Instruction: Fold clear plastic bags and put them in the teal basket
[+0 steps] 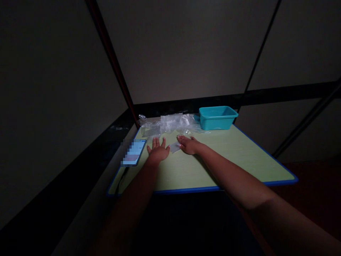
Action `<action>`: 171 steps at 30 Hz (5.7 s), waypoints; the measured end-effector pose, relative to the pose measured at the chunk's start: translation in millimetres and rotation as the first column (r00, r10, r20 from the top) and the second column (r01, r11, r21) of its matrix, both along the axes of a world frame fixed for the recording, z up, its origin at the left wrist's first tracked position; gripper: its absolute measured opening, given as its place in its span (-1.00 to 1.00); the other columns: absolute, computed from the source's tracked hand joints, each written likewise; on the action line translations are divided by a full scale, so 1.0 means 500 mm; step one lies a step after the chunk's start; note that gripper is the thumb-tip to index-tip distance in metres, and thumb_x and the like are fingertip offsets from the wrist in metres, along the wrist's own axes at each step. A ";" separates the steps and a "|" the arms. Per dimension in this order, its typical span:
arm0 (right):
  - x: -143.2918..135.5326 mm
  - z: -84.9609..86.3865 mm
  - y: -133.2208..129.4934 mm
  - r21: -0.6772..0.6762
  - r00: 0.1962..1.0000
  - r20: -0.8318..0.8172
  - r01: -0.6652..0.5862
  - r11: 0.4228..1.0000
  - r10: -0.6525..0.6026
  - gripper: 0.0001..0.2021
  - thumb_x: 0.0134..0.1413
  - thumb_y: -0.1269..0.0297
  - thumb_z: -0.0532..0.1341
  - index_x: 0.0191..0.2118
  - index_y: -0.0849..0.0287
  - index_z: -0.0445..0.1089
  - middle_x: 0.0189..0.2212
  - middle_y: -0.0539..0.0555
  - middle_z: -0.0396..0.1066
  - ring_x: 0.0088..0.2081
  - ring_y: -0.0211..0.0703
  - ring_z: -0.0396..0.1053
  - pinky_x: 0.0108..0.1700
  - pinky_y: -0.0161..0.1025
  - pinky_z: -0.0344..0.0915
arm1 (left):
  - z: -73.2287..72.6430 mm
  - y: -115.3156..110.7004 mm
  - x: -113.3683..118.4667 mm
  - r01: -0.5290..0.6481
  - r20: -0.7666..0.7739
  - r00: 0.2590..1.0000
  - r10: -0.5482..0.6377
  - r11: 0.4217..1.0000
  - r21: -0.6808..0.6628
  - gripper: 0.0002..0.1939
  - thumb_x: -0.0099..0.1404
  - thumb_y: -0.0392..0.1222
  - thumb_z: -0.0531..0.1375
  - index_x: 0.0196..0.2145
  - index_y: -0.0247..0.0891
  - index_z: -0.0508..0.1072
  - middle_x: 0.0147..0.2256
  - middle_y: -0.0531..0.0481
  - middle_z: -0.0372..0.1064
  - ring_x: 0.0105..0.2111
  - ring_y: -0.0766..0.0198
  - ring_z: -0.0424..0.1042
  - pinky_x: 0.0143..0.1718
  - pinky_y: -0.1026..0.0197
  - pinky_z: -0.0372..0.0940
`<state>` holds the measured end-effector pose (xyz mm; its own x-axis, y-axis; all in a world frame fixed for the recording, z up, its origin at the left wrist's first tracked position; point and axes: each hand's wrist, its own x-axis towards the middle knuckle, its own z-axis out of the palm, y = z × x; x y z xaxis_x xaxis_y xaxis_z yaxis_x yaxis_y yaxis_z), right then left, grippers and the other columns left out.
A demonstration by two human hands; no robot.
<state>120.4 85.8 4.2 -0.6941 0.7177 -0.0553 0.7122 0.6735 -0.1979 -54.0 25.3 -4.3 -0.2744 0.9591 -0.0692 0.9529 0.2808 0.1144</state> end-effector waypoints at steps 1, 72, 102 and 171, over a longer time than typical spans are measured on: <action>0.000 0.003 -0.002 0.008 1.000 -0.014 0.003 1.000 -0.003 -0.43 0.25 0.13 -0.19 0.32 0.13 -0.27 0.31 0.10 -0.32 0.30 -0.03 -0.32 0.20 0.22 -0.26 | 0.000 0.001 -0.001 0.001 0.001 1.000 -0.001 1.000 -0.002 -0.34 0.30 0.15 -0.20 0.29 -0.06 -0.21 0.31 -0.08 -0.46 0.28 0.08 -0.52 0.16 -0.32 -0.33; -0.035 0.032 -0.026 -0.024 0.880 -0.111 0.463 0.886 -0.462 -0.47 -0.07 -0.03 0.17 -0.07 0.30 0.42 -0.04 0.34 0.35 0.06 0.20 0.21 -0.08 -0.04 0.26 | -0.001 -0.006 -0.006 0.328 -0.007 0.945 -0.328 0.942 0.076 -0.45 0.29 0.17 -0.05 0.20 0.08 0.08 0.30 -0.13 -0.29 0.28 0.00 -0.45 0.14 -0.28 -0.22; -0.037 -0.020 0.022 -0.131 0.726 -0.624 0.267 0.955 -0.289 -0.65 -0.13 0.59 0.16 -0.16 0.15 0.27 -0.50 -0.04 0.35 -0.44 -0.27 0.26 -0.38 -0.35 0.12 | -0.032 0.045 -0.009 -0.112 0.796 0.444 -0.410 0.856 0.504 -0.37 0.20 -0.23 0.16 0.20 -0.31 0.10 0.15 -0.28 0.15 0.14 0.11 0.18 0.14 0.08 0.05; 0.041 0.129 0.018 0.039 0.828 -0.501 0.315 0.948 -0.254 -0.80 0.16 0.21 0.07 -0.29 0.16 0.39 -0.36 0.11 0.45 -0.38 -0.18 0.31 -0.42 -0.30 -0.04 | 0.105 0.031 0.056 -0.082 0.996 -0.055 -0.064 0.995 0.059 -0.67 0.21 -0.14 0.18 -0.09 -0.31 0.37 -0.29 -0.14 0.46 -0.36 0.24 0.48 -0.24 0.19 0.36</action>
<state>141.0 94.7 68.7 -0.3742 0.8676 0.3275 0.7094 0.4952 -0.5015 -26.1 40.9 48.2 0.0055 0.9772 -0.2123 -0.1894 0.2095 0.9593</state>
